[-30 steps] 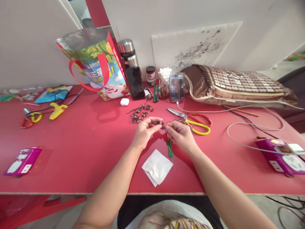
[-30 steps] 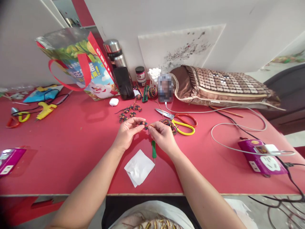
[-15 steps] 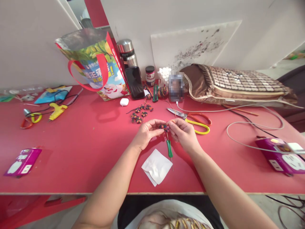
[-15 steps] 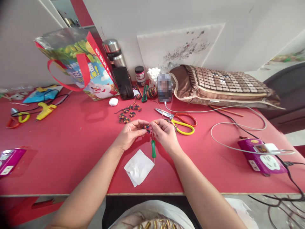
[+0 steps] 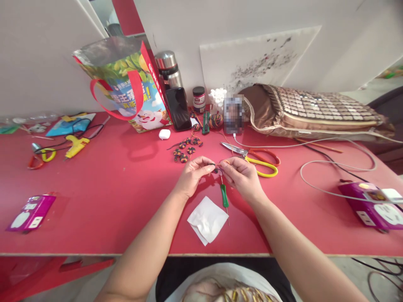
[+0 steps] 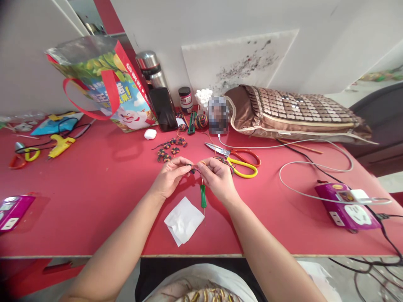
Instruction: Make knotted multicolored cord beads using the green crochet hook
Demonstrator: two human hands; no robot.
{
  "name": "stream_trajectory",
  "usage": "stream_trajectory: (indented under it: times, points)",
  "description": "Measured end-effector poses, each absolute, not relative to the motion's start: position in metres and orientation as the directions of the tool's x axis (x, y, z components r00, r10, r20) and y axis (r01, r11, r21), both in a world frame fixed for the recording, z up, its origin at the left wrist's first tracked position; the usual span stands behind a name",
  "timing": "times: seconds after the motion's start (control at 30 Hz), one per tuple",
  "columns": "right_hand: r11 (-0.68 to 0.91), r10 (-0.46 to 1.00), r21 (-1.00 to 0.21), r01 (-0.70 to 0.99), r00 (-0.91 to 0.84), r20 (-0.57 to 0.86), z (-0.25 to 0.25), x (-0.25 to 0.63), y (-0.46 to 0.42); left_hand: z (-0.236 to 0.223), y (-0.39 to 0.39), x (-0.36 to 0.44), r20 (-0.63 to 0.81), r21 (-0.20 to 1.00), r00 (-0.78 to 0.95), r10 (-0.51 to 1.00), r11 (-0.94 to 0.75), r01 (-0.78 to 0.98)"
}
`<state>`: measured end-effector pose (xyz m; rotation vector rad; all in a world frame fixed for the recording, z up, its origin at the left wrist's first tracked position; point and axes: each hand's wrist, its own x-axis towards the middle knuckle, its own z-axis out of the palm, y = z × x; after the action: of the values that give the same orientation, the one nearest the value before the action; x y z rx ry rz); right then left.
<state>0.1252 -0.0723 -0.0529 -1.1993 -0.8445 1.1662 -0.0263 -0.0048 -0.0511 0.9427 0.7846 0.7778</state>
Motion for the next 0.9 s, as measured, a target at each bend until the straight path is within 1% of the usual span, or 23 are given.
stream_trajectory:
  times: [0.2, 0.33, 0.5, 0.67, 0.77, 0.83, 0.9]
  points:
    - [-0.048, 0.962, -0.963, -0.266, 0.246, -0.116, -0.054, 0.126, -0.073, -0.05, -0.005, -0.026, -0.224, 0.894, 0.498, 0.838, 0.38, -0.236]
    - [-0.062, 0.967, -0.964, -0.258, 0.222, -0.121, -0.048, 0.126, -0.073, -0.05, -0.004, -0.028, -0.195, 0.93, 0.501, 0.843, 0.321, -0.177]
    - [-0.072, 0.97, -0.964, -0.257, 0.208, -0.127, -0.045, 0.125, -0.073, -0.051, -0.005, -0.028, -0.144, 0.948, 0.519, 0.842, 0.267, -0.171]
    - [-0.035, 0.96, -0.967, -0.254, 0.26, -0.103, -0.05, 0.126, -0.072, -0.052, -0.005, -0.028, -0.17, 0.943, 0.513, 0.841, 0.291, -0.165]
    - [-0.011, 0.948, -0.958, -0.285, 0.301, -0.1, -0.05, 0.127, -0.07, -0.052, -0.003, -0.03, -0.176, 0.934, 0.504, 0.846, 0.305, -0.187]
    - [-0.011, 0.948, -0.955, -0.298, 0.302, -0.105, -0.049, 0.127, -0.069, -0.052, -0.003, -0.03, -0.176, 0.925, 0.498, 0.849, 0.316, -0.21]
    - [-0.044, 0.955, -0.953, -0.3, 0.266, -0.128, -0.049, 0.126, -0.068, -0.052, -0.002, -0.029, -0.171, 0.919, 0.489, 0.855, 0.318, -0.235]
